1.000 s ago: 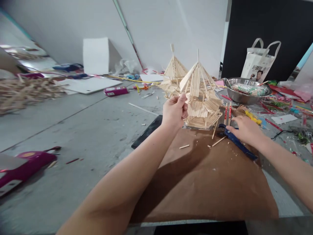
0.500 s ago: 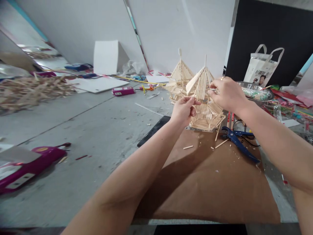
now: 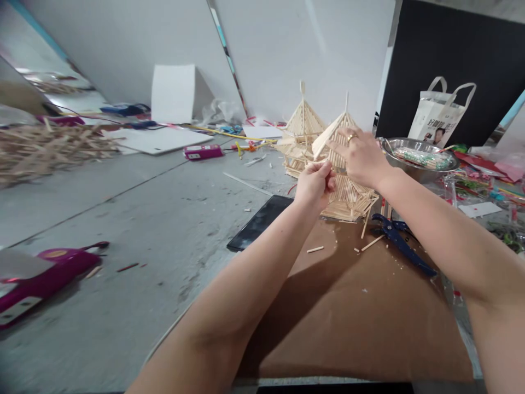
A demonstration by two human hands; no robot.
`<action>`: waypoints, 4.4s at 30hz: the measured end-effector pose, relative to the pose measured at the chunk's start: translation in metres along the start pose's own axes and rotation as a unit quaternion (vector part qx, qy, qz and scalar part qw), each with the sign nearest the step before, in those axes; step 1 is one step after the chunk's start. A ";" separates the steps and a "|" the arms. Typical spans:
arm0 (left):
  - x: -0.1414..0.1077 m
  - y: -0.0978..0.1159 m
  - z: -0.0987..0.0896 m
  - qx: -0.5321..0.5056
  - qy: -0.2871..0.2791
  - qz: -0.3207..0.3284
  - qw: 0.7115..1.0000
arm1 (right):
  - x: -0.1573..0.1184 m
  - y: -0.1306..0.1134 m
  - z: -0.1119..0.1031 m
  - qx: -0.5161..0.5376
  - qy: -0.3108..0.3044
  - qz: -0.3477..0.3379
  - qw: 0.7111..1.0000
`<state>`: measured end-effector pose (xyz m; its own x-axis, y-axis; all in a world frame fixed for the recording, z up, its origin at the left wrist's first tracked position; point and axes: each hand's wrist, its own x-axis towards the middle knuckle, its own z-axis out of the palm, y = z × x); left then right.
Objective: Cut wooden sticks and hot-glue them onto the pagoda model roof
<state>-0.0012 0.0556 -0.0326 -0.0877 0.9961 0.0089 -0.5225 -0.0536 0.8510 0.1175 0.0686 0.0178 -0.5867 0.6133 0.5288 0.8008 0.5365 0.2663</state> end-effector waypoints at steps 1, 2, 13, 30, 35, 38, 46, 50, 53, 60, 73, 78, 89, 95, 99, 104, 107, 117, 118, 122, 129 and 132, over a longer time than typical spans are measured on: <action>0.001 -0.001 0.000 -0.007 0.003 0.001 1.000 | 0.001 0.000 0.002 -0.008 -0.008 -0.006 1.000; 0.001 -0.001 -0.001 -0.014 0.005 0.003 1.000 | 0.001 0.000 0.003 -0.016 -0.015 -0.010 1.000; 0.002 0.002 -0.001 -0.082 -0.001 -0.027 0.996 | 0.000 -0.007 -0.002 -0.082 -0.077 0.000 0.994; 0.001 0.002 0.000 -0.156 -0.004 -0.064 0.986 | -0.002 -0.004 0.006 -0.064 -0.060 0.000 0.996; 0.001 0.000 0.000 -0.158 0.000 -0.055 0.986 | -0.003 -0.005 0.005 -0.069 -0.068 -0.008 0.995; 0.000 -0.002 0.000 -0.153 -0.004 -0.047 0.987 | -0.004 -0.006 0.006 -0.067 -0.061 -0.015 0.996; 0.002 -0.006 0.001 -0.127 0.011 -0.039 0.991 | -0.004 -0.007 0.009 -0.062 -0.058 -0.025 0.996; 0.002 -0.006 0.000 -0.124 0.009 -0.037 0.992 | -0.003 -0.008 0.008 -0.064 -0.062 -0.024 0.996; 0.000 -0.005 0.000 -0.121 0.012 -0.042 0.992 | -0.003 -0.009 0.007 -0.068 -0.065 -0.024 0.995; 0.000 -0.005 -0.001 -0.130 0.009 -0.046 0.990 | -0.003 -0.008 0.007 -0.082 -0.069 -0.029 0.994; -0.002 -0.007 -0.001 -0.090 0.019 -0.026 0.995 | -0.005 -0.007 0.008 -0.074 -0.064 -0.024 0.995; -0.001 -0.020 -0.006 -0.040 0.069 0.078 0.994 | -0.019 -0.008 -0.002 -0.063 -0.025 0.024 0.997; -0.058 -0.024 0.008 0.210 -0.187 0.240 0.929 | -0.094 -0.014 -0.021 0.440 0.142 0.232 0.856; -0.064 -0.043 0.007 0.331 -0.248 0.238 0.879 | -0.126 -0.023 -0.016 0.495 0.139 0.303 0.803; -0.062 -0.052 0.004 0.358 -0.249 0.252 0.864 | -0.149 -0.008 -0.008 0.383 0.009 0.326 0.864; -0.054 -0.058 -0.001 0.365 -0.236 0.246 0.866 | -0.177 0.009 0.002 0.068 -0.385 0.316 0.864; -0.051 -0.062 -0.003 0.370 -0.255 0.232 0.863 | -0.185 0.007 0.008 0.048 -0.437 0.272 0.856; -0.053 -0.071 -0.012 0.403 -0.239 0.312 0.827 | -0.183 0.012 0.005 0.056 -0.247 0.427 0.868; -0.054 -0.072 -0.012 0.403 -0.238 0.322 0.823 | -0.183 0.014 0.002 0.056 -0.191 0.442 0.875; -0.054 -0.075 -0.013 0.390 -0.267 0.376 0.797 | -0.187 0.017 -0.010 0.138 0.029 0.458 0.878; -0.050 -0.084 -0.012 0.363 -0.285 0.403 0.790 | -0.187 0.002 -0.001 0.581 0.118 0.455 0.665; -0.054 -0.087 -0.012 0.391 -0.301 0.336 0.802 | -0.181 -0.007 0.008 0.658 0.131 0.437 0.599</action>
<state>0.0387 0.0060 -0.1136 0.4223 0.6261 0.6555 0.1841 -0.7673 0.6143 0.2170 -0.0419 -0.0867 0.1647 0.9738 0.1567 -0.1002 0.1746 -0.9795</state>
